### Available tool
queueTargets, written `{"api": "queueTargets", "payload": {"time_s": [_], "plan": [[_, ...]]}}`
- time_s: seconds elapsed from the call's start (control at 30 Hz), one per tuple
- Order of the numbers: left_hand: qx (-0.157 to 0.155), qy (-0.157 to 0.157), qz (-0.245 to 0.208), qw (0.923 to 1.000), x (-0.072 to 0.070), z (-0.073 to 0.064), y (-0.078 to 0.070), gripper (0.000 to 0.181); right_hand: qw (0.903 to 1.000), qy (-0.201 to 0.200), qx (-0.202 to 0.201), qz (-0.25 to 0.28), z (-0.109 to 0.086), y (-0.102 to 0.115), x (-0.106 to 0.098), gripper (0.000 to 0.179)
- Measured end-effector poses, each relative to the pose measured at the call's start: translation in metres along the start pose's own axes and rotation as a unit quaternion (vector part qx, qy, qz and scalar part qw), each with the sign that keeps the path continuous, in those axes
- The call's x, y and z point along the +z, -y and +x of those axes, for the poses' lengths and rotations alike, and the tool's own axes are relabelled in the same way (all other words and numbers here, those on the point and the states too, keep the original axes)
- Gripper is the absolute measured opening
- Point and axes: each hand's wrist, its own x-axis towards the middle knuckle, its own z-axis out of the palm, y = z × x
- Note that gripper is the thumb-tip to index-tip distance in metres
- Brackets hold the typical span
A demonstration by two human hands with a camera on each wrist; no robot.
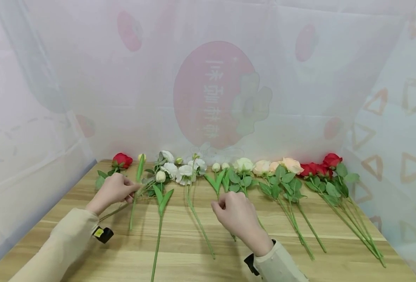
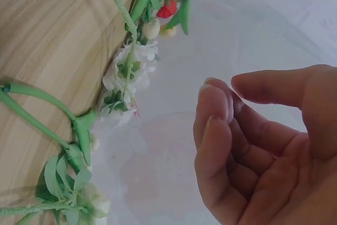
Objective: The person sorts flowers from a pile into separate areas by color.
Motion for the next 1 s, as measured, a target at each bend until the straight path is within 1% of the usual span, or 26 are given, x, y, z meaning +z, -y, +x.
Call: {"api": "queueTargets", "payload": {"time_s": [0.1,0.23,0.3,0.37,0.47,0.53,0.6,0.63,0.7,0.77,0.87,0.93,1.0], "plan": [[0.013,-0.043,0.004,0.999,-0.006,-0.001,-0.003,0.038,0.9999,0.011,0.0,0.009,0.0,-0.001,-0.003,0.048],[0.033,-0.097,-0.014,0.9946,-0.007,-0.003,-0.009,0.039,0.9989,0.035,0.006,0.031,0.001,-0.002,-0.006,0.041],[0.039,-0.115,-0.035,0.9919,-0.005,-0.005,-0.014,0.036,0.9978,0.045,0.008,0.049,0.002,-0.003,-0.007,0.034],[0.044,-0.123,-0.066,0.9892,-0.002,-0.007,-0.02,0.033,0.9959,0.054,0.008,0.071,0.002,-0.003,-0.008,0.027],[0.047,-0.115,-0.139,0.9825,0.003,-0.01,-0.032,0.028,0.9908,0.07,0.012,0.115,0.003,-0.004,-0.008,0.018],[0.049,-0.104,-0.189,0.9753,0.007,-0.012,-0.04,0.027,0.9863,0.08,0.017,0.143,0.003,-0.003,-0.009,0.017],[0.054,-0.092,-0.236,0.966,0.011,-0.016,-0.049,0.026,0.98,0.089,0.022,0.177,0.003,-0.003,-0.009,0.016],[0.057,-0.088,-0.251,0.9622,0.013,-0.018,-0.053,0.026,0.9764,0.094,0.024,0.193,0.003,-0.002,-0.009,0.016],[0.07,-0.077,-0.288,0.952,0.018,-0.024,-0.061,0.028,0.9687,0.106,0.027,0.223,0.002,0.0,-0.008,0.018],[0.08,-0.063,-0.32,0.9418,0.023,-0.03,-0.069,0.028,0.9603,0.121,0.026,0.25,0.001,0.003,-0.007,0.021],[0.094,-0.041,-0.354,0.9295,0.032,-0.04,-0.08,0.029,0.9502,0.136,0.023,0.279,-0.001,0.008,-0.005,0.024],[0.099,-0.023,-0.366,0.925,0.039,-0.047,-0.087,0.027,0.9437,0.144,0.023,0.297,-0.003,0.012,-0.002,0.025],[0.113,-0.001,-0.376,0.9199,0.045,-0.053,-0.093,0.026,0.9374,0.149,0.021,0.314,-0.005,0.016,0.002,0.026]]}}
